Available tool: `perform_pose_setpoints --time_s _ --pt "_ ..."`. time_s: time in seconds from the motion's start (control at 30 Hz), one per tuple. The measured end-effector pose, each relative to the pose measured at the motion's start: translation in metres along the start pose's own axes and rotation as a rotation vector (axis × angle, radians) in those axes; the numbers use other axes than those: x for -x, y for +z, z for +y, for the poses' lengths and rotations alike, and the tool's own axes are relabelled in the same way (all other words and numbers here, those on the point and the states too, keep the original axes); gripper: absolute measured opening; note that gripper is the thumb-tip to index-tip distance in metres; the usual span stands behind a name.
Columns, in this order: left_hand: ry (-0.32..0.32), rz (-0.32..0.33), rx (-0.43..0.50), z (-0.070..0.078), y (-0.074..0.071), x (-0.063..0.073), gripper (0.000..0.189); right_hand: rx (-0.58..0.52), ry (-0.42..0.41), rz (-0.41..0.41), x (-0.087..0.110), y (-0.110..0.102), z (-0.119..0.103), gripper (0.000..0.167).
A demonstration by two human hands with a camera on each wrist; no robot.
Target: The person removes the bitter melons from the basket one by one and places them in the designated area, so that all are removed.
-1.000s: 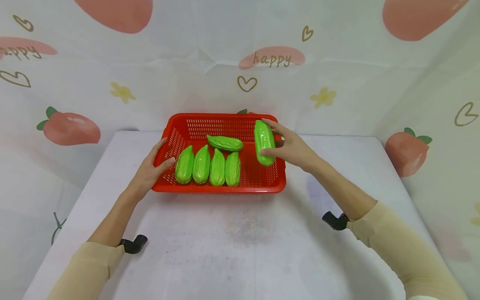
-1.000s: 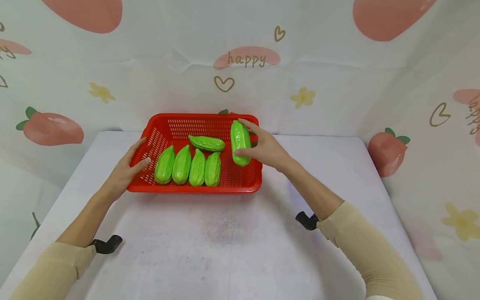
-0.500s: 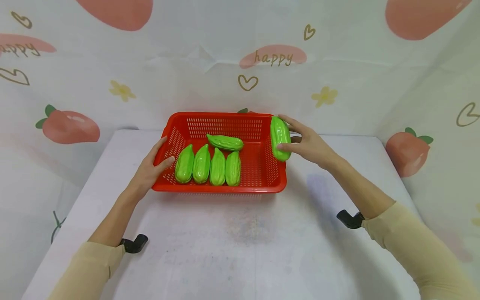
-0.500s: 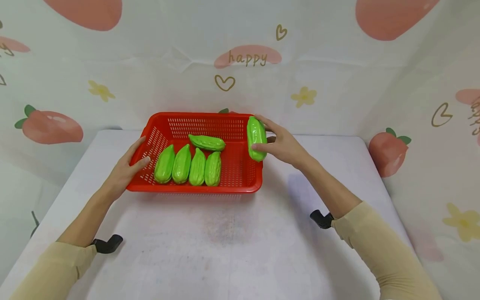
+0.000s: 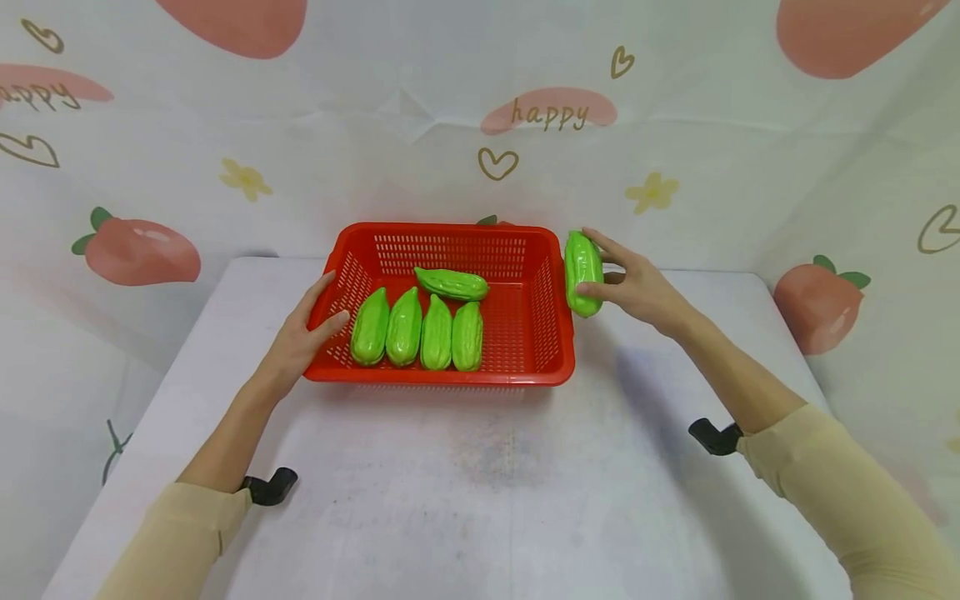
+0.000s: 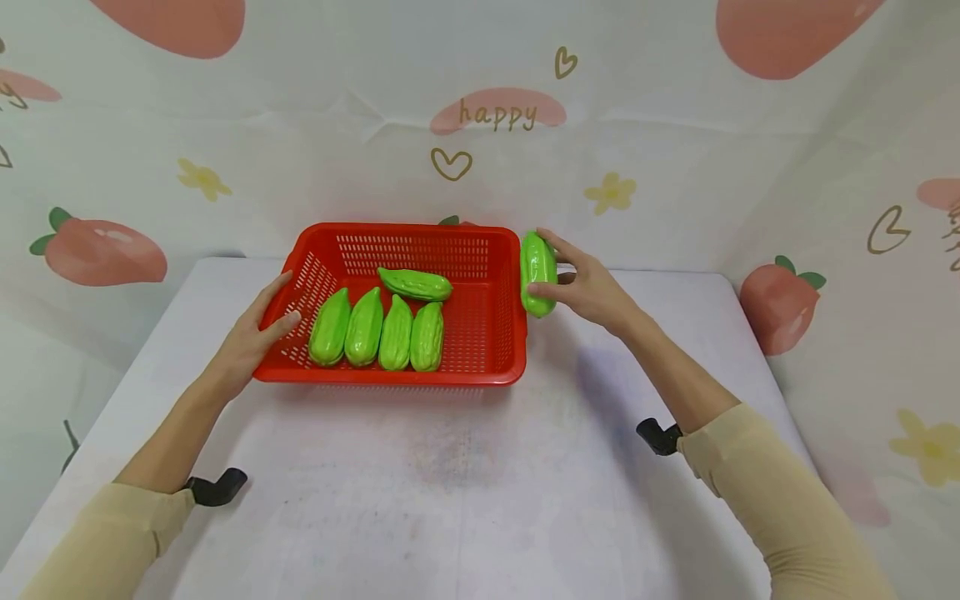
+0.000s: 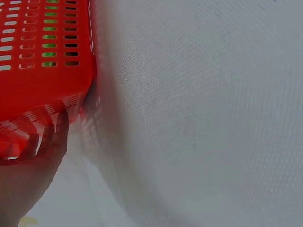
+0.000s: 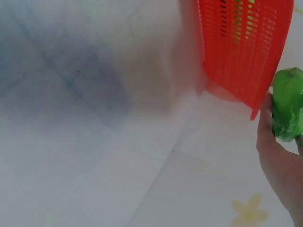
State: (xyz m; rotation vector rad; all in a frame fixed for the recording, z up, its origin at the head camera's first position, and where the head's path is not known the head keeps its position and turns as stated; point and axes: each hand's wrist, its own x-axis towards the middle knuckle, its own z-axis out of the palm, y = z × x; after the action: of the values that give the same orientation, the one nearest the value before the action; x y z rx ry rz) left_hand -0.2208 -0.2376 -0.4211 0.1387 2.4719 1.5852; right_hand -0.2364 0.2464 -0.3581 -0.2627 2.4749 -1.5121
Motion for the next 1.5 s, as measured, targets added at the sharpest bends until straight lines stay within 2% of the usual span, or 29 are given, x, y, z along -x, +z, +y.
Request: perform_pose_setpoints --time_s 0.27,0.6,1.5 --pt "-0.004 0.006 0.021 0.001 0.0 0.002 0.07 -0.004 0.019 0.046 -0.001 -0.007 0.013 0.081" --pt "0.001 0.013 0.006 0.003 0.0 0.001 0.067 0.006 0.047 0.083 -0.003 -0.015 0.029 0.081" --pt "-0.016 0.015 0.058 0.003 0.003 0.003 0.069 0.01 0.12 0.074 -0.012 -0.022 0.084 0.081"
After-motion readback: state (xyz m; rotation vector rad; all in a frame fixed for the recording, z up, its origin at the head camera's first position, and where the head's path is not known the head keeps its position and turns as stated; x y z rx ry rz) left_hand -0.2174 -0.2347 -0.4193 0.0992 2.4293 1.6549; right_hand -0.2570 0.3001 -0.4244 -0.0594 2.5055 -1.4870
